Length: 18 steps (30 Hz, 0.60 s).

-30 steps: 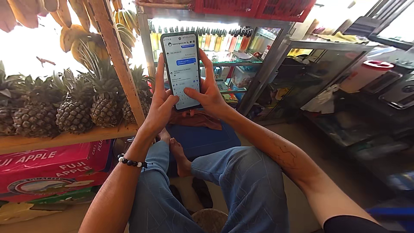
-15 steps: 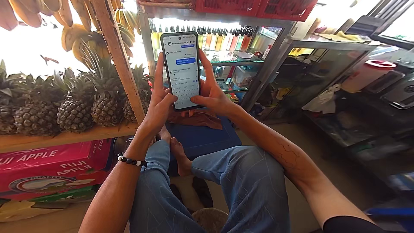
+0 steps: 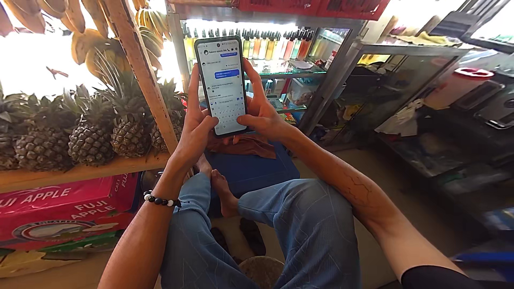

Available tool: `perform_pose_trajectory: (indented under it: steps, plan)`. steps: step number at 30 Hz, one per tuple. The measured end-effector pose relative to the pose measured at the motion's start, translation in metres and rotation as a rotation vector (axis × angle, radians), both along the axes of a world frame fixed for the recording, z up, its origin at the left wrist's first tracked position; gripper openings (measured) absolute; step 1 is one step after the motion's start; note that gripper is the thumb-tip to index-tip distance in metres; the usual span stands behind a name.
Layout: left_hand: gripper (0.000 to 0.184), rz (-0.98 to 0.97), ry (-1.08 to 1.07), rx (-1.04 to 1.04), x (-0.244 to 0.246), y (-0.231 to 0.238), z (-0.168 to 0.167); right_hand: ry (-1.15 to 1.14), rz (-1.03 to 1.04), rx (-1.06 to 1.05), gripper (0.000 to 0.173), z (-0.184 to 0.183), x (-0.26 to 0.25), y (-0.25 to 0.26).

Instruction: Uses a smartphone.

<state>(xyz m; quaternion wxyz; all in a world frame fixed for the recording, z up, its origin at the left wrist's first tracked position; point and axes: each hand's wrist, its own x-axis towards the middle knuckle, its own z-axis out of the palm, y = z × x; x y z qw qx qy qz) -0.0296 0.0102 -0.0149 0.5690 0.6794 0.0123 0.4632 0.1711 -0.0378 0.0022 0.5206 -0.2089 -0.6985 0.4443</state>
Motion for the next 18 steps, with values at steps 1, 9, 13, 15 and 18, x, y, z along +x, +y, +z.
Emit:
perform_pose_trajectory:
  steps: [1, 9, 13, 15, 18]
  plan:
    - [0.093, 0.004, -0.001, 0.001, 0.0002, 0.0004, -0.0003, -0.002, -0.003, -0.010, 0.103, 0.0012, -0.0009, -0.0011]
    - [0.093, 0.010, -0.003, -0.018, 0.0000, -0.0005, 0.0004, -0.023, 0.016, -0.006, 0.111, 0.0031, -0.0010, -0.0023]
    - [0.093, 0.009, -0.015, -0.026, 0.0010, -0.0037, 0.0009, -0.031, 0.018, -0.002, 0.112, 0.0039, -0.0013, -0.0037]
    - [0.093, 0.024, -0.011, -0.025, 0.0012, -0.0042, 0.0014, -0.031, 0.032, 0.016, 0.110, 0.0036, -0.0015, -0.0029]
    - [0.091, 0.006, -0.014, -0.040, 0.0004, -0.0034, 0.0006, -0.009, 0.068, 0.004, 0.112, 0.0020, -0.0008, -0.0022]
